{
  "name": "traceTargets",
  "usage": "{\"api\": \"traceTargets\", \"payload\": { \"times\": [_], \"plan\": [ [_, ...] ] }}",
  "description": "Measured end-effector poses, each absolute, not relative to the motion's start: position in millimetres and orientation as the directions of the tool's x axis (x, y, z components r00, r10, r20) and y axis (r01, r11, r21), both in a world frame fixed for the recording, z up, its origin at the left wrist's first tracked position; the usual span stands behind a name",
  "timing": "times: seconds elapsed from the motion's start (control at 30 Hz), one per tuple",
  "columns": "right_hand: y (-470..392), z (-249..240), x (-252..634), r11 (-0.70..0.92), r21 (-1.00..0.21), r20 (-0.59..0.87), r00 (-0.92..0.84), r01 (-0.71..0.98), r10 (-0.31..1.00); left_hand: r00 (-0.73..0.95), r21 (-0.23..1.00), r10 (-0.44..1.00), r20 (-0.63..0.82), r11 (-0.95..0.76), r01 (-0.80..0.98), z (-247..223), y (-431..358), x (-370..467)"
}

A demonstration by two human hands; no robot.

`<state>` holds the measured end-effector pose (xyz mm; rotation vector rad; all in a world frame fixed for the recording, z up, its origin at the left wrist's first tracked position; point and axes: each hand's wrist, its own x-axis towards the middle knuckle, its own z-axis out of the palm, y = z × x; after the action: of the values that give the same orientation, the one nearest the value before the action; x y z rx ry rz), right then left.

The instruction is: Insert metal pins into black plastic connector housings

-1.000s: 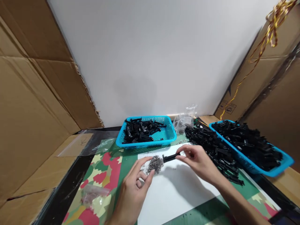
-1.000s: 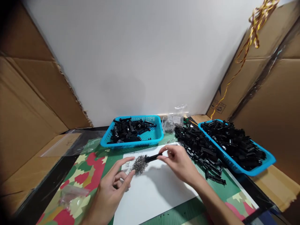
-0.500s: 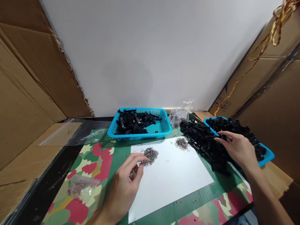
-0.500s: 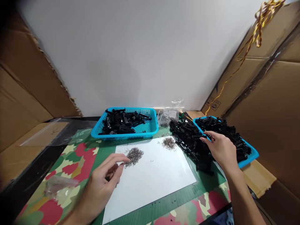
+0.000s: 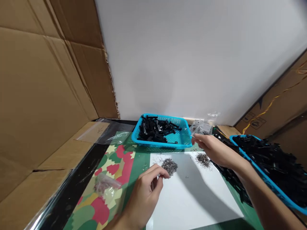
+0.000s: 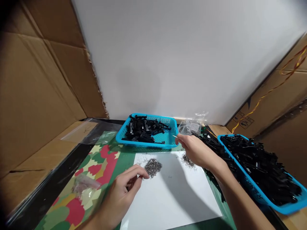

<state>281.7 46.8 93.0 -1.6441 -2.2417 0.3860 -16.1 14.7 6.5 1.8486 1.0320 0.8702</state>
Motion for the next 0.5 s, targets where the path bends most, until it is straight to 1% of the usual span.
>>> {"api": "traceTargets", "payload": {
  "times": [0.07,0.2,0.37,0.5],
  "plan": [
    [82,90,268,0.329,-0.393,0.093,-0.319,0.859,0.943,0.431,0.891,0.886,0.173,-0.327,0.315,6,13,-16],
    [129,78,251,0.396,-0.37,0.016,-0.421,0.841,0.907,0.444,0.891,0.874,0.197,-0.349,0.291,8,9,-15],
    [143,66,242,0.466,-0.379,-0.049,-0.521,0.799,0.852,0.45,0.893,0.869,0.206,-0.355,0.276,9,4,-15],
    [138,69,247,0.455,-0.366,-0.006,-0.492,0.811,0.871,0.442,0.89,0.871,0.213,-0.36,0.28,9,2,-15]
  ]
}}
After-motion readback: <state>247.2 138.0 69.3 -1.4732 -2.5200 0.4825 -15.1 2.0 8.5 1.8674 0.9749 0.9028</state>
